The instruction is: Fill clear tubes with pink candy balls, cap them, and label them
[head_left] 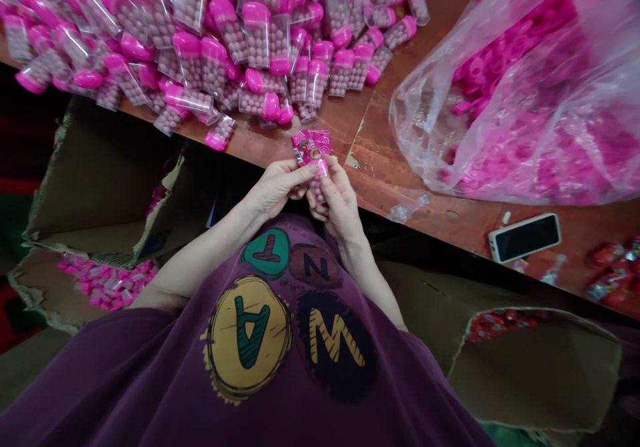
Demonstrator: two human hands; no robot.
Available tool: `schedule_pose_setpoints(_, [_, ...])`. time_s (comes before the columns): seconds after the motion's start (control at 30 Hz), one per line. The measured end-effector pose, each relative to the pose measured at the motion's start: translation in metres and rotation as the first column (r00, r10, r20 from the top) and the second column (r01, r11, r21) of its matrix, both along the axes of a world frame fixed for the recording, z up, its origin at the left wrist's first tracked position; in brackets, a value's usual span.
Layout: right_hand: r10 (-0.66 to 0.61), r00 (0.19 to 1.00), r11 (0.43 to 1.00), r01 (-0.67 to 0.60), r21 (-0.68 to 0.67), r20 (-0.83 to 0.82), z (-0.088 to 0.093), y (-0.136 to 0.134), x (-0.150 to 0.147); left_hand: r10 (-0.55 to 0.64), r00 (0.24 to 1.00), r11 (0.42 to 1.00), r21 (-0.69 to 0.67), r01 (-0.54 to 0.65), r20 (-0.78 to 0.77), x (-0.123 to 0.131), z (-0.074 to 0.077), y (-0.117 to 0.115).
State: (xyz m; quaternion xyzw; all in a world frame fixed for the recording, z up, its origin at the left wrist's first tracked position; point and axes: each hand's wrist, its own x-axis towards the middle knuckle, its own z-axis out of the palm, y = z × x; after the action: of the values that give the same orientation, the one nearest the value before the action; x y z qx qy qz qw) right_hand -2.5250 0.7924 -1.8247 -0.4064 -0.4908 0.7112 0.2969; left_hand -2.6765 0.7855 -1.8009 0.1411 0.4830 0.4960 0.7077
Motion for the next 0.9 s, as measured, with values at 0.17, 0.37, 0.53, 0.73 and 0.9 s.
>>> schedule_pose_setpoints(0.17, [-0.113, 0.982, 0.962, 0.07, 0.265, 0.15, -0.016, -0.006, -0.001, -0.047, 0.999, 0.999, 0.024, 0.048, -0.026, 0.0, 0.0, -0.002])
schedule_pose_setpoints(0.37, [-0.085, 0.977, 0.938, 0.012, 0.346, 0.196, -0.013, -0.005, 0.0, 0.014, 0.999, 1.0, -0.024, -0.013, 0.052, 0.0, 0.001, 0.001])
schedule_pose_setpoints(0.53, [-0.032, 0.991, 0.971, 0.001, 0.238, 0.128, -0.003, -0.009, 0.001, 0.108, 0.994, 0.993, -0.051, -0.108, 0.009, 0.001, 0.001, 0.004])
schedule_pose_setpoints(0.73, [-0.07, 0.997, 0.997, 0.069, -0.04, -0.031, 0.009, -0.014, -0.006, 0.013, 0.999, 1.0, 0.007, -0.014, 0.053, -0.003, -0.003, -0.001])
schedule_pose_setpoints(0.9, [-0.082, 0.995, 0.99, 0.074, -0.124, -0.061, 0.015, -0.012, -0.007, -0.02, 0.996, 1.0, 0.009, 0.02, 0.092, -0.004, -0.007, -0.008])
